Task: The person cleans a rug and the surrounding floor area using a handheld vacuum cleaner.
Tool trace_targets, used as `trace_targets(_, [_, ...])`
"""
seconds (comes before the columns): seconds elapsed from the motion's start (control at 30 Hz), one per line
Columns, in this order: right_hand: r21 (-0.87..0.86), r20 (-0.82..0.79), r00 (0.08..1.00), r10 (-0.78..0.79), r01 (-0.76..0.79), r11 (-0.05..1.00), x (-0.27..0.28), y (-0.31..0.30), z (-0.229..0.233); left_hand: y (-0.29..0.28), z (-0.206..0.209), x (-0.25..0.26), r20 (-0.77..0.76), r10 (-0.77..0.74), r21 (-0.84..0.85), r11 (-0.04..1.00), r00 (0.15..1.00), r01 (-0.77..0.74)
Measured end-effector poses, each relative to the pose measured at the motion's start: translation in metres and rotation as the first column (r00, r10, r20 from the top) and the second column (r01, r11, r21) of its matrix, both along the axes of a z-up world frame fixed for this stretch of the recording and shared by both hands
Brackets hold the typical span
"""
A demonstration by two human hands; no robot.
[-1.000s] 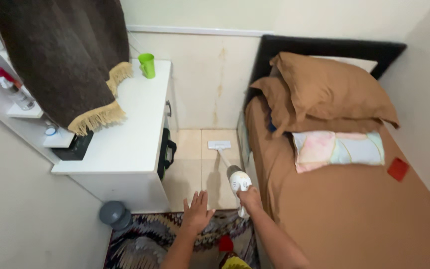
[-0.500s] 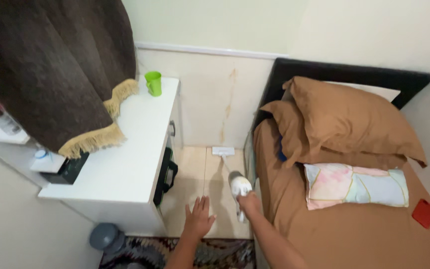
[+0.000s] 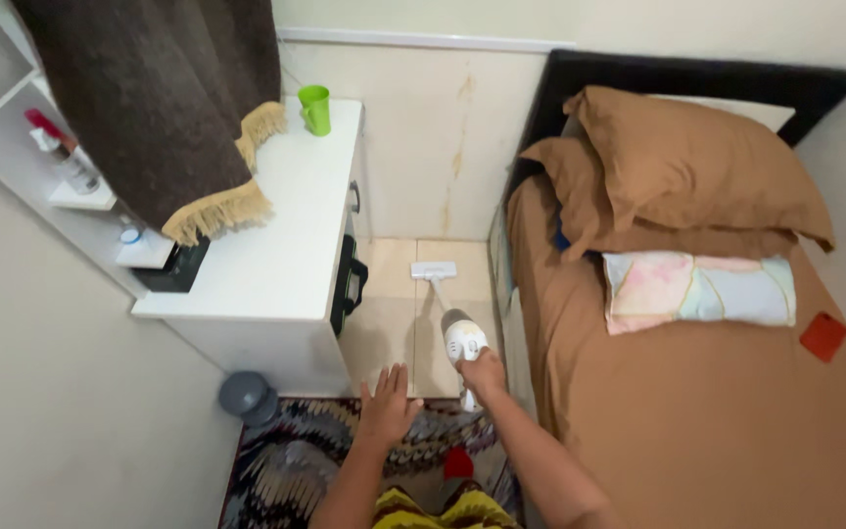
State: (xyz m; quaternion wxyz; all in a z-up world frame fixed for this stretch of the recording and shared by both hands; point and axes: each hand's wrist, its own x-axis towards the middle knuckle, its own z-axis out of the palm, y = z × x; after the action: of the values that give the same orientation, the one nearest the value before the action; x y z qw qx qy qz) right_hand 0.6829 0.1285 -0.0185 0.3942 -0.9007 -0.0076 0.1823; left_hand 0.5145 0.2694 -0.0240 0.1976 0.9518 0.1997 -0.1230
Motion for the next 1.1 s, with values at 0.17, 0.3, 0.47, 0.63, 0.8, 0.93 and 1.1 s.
trace_targets(0.17, [-0.001,-0.018,1.000,-0.001,0.001,1.000,-0.048,-0.012,0.008,-0.012,0.008,-0.032,0.028,-0.022,-0.008,1.000,0.999,0.022])
trace_targets(0.3, [0.016,-0.034,0.999,-0.019,0.019,1.000,-0.055,-0.011,0.002,-0.009,0.012,-0.036,0.023,-0.033,0.004,0.999,0.999,0.033])
trace_targets(0.47, [-0.041,-0.009,1.000,0.014,-0.015,0.999,-0.032,-0.002,-0.014,0.004,0.009,-0.028,0.062,-0.009,0.030,1.000,0.998,0.007])
trace_targets(0.63, [-0.086,-0.004,1.000,0.029,-0.029,0.996,0.012,0.020,-0.033,0.029,0.002,-0.004,0.065,0.044,0.008,0.999,0.997,-0.044])
trace_targets(0.8, [-0.065,0.006,0.999,0.034,-0.033,0.997,0.063,0.052,-0.050,0.052,0.005,0.034,0.084,0.091,-0.001,0.996,0.992,-0.091])
trace_targets(0.93, [-0.044,-0.018,0.999,0.038,-0.038,0.998,0.090,0.071,-0.048,0.057,0.011,0.059,0.099,0.127,-0.042,0.991,0.987,-0.123])
trace_targets(1.1, [0.022,-0.045,0.999,0.007,-0.006,1.000,0.094,0.084,-0.041,0.058,0.012,0.070,0.063,0.112,-0.032,0.993,0.992,-0.110])
